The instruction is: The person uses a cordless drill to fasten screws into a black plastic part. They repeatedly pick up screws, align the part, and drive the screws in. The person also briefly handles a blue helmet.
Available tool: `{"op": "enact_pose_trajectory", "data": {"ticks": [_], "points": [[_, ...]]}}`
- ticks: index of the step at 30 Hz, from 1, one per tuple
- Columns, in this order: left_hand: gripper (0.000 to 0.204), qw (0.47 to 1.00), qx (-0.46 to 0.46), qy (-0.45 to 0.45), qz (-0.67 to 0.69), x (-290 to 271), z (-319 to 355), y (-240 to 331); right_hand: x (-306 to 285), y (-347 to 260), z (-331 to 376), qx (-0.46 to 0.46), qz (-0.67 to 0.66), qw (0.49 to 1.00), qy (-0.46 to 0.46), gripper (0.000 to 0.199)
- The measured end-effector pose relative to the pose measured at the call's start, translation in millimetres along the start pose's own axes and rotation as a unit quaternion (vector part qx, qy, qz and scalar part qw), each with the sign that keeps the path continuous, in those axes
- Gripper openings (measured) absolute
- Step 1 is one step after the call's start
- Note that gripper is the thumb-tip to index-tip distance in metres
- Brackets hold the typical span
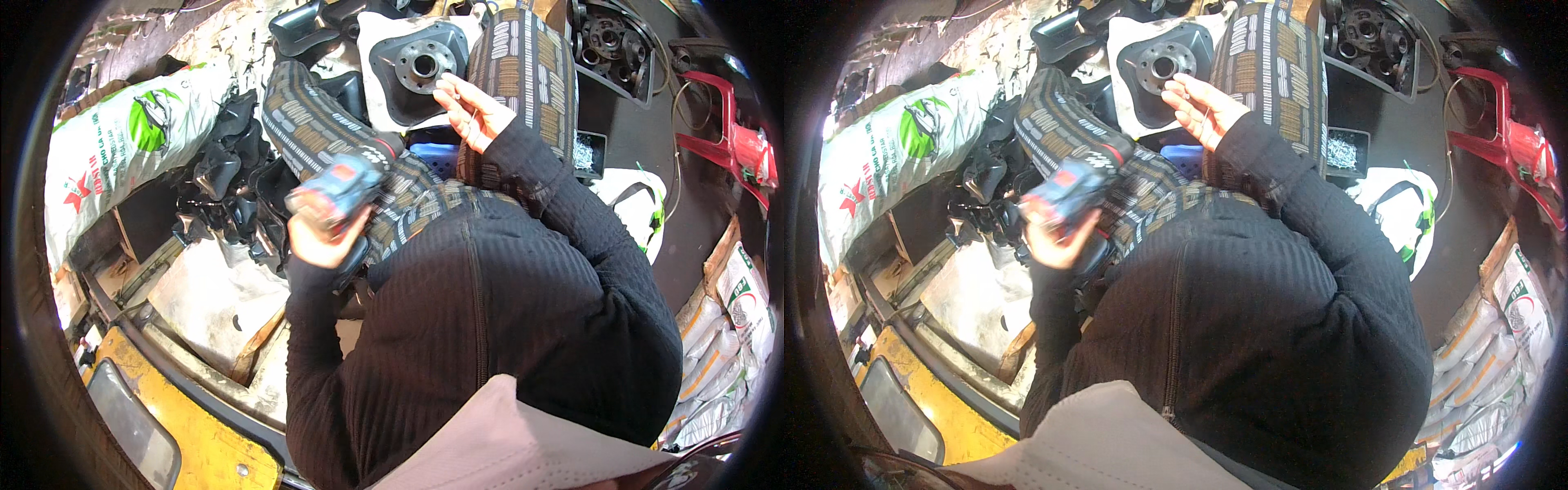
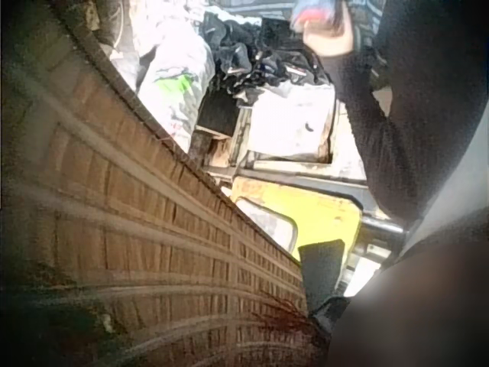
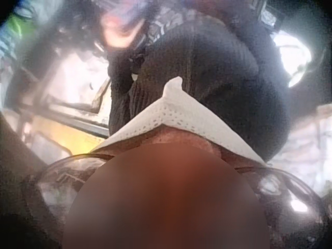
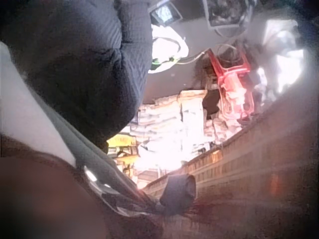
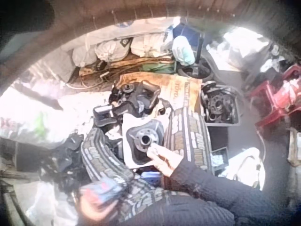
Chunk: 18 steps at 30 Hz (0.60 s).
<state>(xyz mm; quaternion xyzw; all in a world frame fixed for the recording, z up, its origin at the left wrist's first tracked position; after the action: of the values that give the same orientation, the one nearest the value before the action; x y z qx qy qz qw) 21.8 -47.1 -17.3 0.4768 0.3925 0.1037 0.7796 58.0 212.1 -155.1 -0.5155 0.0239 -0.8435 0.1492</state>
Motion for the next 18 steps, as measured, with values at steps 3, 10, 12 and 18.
{"op": "enact_pose_trajectory", "data": {"ticks": [3,10,12,18], "points": [[0.060,0.997,0.001,0.039,0.067,-9,-8,23,6,6,-2,0.026,-0.048,0.998,-0.021,0.031],[0.040,0.935,0.139,-0.026,-0.326,1,-47,37,14,10,-7,0.035,-0.105,0.993,-0.040,0.031],[0.035,0.942,0.143,-0.040,-0.301,2,-50,33,12,11,-8,0.053,-0.121,0.990,-0.044,0.031],[0.028,0.954,0.118,-0.060,-0.269,4,-51,32,9,1,-13,0.048,-0.051,0.987,-0.143,0.029]]}}
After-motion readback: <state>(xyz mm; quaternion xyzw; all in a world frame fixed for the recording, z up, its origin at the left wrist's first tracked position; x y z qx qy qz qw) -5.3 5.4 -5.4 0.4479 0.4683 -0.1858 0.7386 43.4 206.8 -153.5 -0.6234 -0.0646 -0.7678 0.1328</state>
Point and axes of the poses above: each hand's wrist, its own z-axis away from the middle knuckle, its own x-axis out of the palm, y = z × x, the point moved 2 cm from there along -z, towards the middle knuckle, and after that the axes turned 9 degrees about -y, right-handed, at the moved point
